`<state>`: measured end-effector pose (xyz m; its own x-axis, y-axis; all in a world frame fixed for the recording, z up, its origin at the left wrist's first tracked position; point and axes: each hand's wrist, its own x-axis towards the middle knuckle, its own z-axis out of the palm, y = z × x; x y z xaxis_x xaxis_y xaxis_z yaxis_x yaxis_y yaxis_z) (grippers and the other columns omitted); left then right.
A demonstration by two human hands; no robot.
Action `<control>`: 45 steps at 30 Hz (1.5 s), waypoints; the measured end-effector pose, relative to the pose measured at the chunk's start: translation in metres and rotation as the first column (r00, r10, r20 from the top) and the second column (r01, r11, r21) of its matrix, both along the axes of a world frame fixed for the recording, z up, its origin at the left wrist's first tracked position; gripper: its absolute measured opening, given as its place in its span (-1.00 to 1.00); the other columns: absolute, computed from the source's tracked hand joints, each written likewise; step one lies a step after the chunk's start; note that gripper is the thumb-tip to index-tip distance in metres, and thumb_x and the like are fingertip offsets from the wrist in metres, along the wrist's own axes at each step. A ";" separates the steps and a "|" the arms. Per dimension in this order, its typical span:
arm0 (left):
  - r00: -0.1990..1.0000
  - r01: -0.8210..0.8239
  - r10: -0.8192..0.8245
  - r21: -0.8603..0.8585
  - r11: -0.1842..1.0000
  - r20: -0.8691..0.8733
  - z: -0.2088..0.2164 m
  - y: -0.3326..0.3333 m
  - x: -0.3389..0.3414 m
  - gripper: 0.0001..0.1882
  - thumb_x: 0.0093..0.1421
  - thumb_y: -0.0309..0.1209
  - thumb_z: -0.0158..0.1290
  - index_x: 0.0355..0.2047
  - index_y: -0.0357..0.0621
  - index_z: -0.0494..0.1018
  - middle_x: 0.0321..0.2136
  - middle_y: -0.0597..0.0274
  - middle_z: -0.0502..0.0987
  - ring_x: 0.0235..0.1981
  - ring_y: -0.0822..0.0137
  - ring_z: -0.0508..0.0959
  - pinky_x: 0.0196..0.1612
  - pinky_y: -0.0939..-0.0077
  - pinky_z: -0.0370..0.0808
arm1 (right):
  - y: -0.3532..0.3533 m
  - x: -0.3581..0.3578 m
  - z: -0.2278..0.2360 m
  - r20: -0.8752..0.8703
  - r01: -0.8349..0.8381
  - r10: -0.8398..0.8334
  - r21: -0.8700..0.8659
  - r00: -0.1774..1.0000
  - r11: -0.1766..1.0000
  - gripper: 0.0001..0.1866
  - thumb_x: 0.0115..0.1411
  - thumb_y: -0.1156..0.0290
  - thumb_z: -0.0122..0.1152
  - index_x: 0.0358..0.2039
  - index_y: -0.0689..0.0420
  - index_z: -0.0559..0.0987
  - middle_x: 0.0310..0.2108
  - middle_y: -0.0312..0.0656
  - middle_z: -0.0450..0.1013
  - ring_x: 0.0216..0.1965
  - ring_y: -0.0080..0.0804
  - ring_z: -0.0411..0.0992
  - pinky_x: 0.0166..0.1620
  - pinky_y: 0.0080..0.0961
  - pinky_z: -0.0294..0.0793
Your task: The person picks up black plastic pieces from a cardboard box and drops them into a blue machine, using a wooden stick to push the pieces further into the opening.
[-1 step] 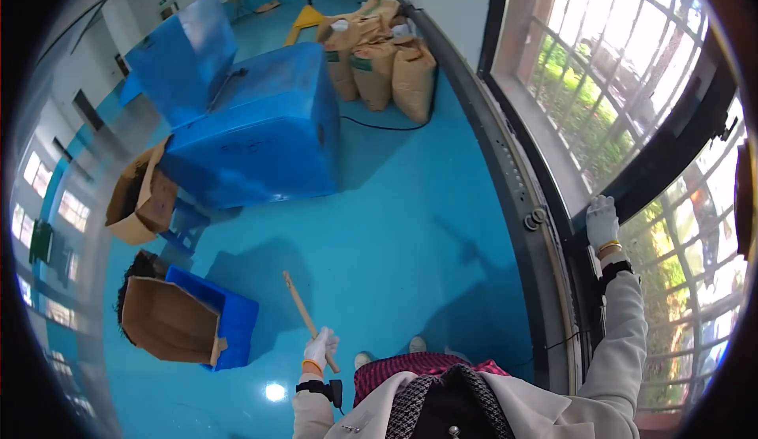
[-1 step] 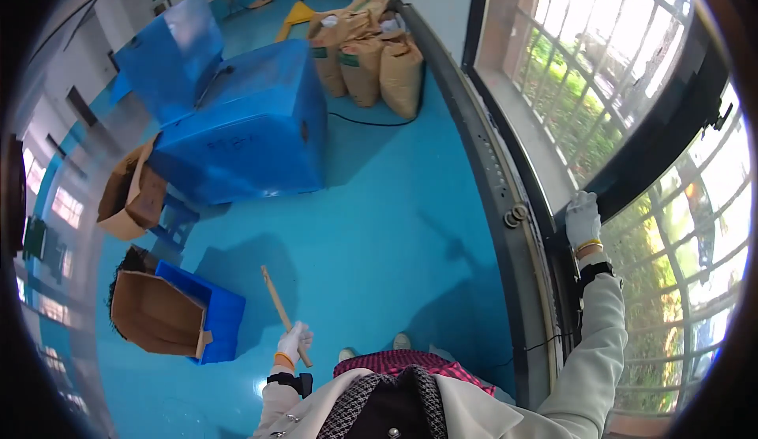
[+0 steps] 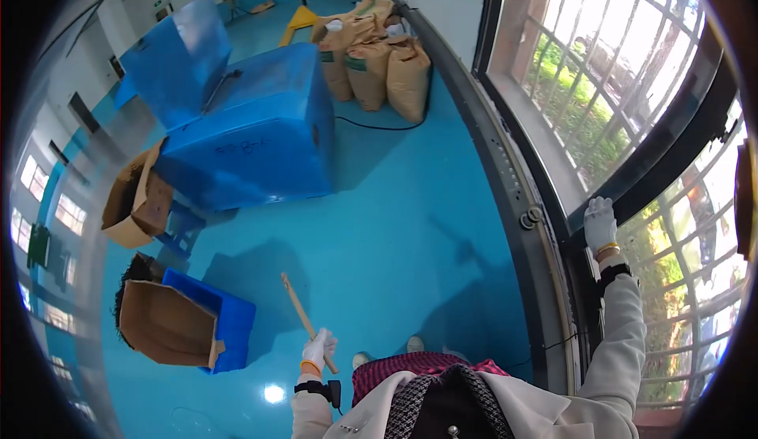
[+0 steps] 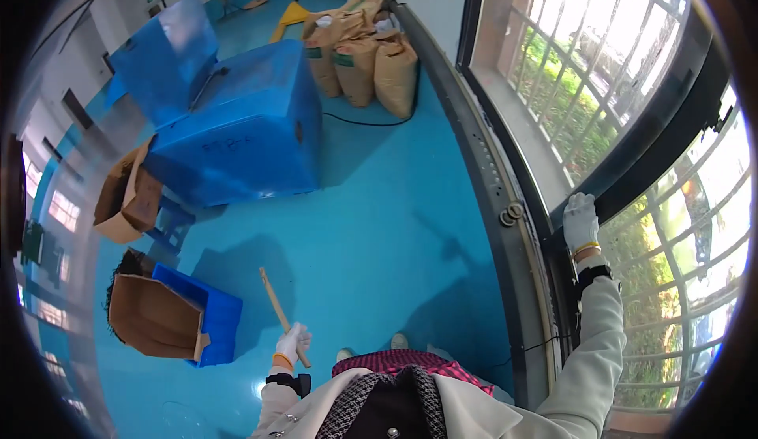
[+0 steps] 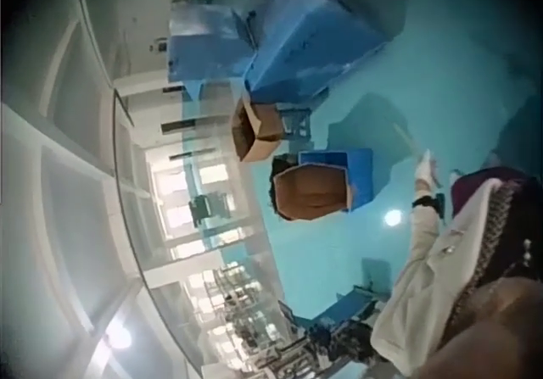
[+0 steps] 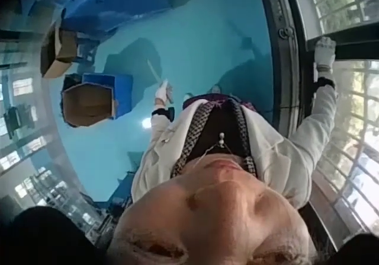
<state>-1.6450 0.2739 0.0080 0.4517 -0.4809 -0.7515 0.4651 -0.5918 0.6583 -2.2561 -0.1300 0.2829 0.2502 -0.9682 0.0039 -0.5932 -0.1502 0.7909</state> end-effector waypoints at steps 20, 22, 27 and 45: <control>0.911 0.412 -0.413 0.067 0.909 -0.002 0.004 -0.163 -0.049 -0.49 0.30 0.03 0.08 -0.04 -0.18 0.50 -0.32 0.15 0.64 -0.41 0.36 0.57 -0.33 0.41 0.51 | 0.249 -0.113 -0.018 -0.097 0.367 -0.359 0.082 0.928 0.927 -0.81 0.20 0.48 0.03 -0.25 0.02 0.60 -0.16 -0.21 0.45 0.01 -0.32 0.38 -0.01 -0.41 0.33; 0.897 0.441 -0.442 0.070 0.895 -0.009 0.007 -0.168 -0.055 -0.51 0.29 0.01 0.09 -0.07 -0.19 0.51 -0.37 0.19 0.64 -0.46 0.40 0.53 -0.36 0.43 0.47 | 0.283 -0.144 -0.037 0.167 0.430 -0.420 -0.029 0.892 0.902 -0.80 0.22 0.48 0.02 -0.25 0.03 0.62 -0.15 -0.20 0.47 0.00 -0.34 0.40 0.00 -0.40 0.33; 0.903 0.430 -0.430 0.074 0.900 -0.026 -0.002 -0.151 -0.046 -0.51 0.30 0.01 0.09 -0.07 -0.19 0.51 -0.38 0.20 0.63 -0.45 0.40 0.54 -0.37 0.46 0.47 | 0.290 -0.083 0.012 -0.126 0.727 -0.716 0.083 0.686 0.682 -0.73 0.28 0.31 -0.01 -0.32 0.04 0.69 -0.24 -0.20 0.58 -0.13 -0.30 0.50 -0.04 -0.35 0.38; 0.992 -0.124 0.117 -0.185 0.975 -0.047 0.083 -0.001 -0.021 -0.47 0.36 0.04 0.01 0.03 -0.20 0.48 -0.21 0.15 0.62 -0.19 0.28 0.63 -0.20 0.42 0.55 | 0.168 0.251 -0.055 0.501 -0.543 0.271 0.544 0.822 0.640 -0.55 0.25 0.01 -0.06 -0.40 0.03 0.70 -0.28 -0.17 0.63 -0.26 -0.17 0.60 -0.31 -0.15 0.55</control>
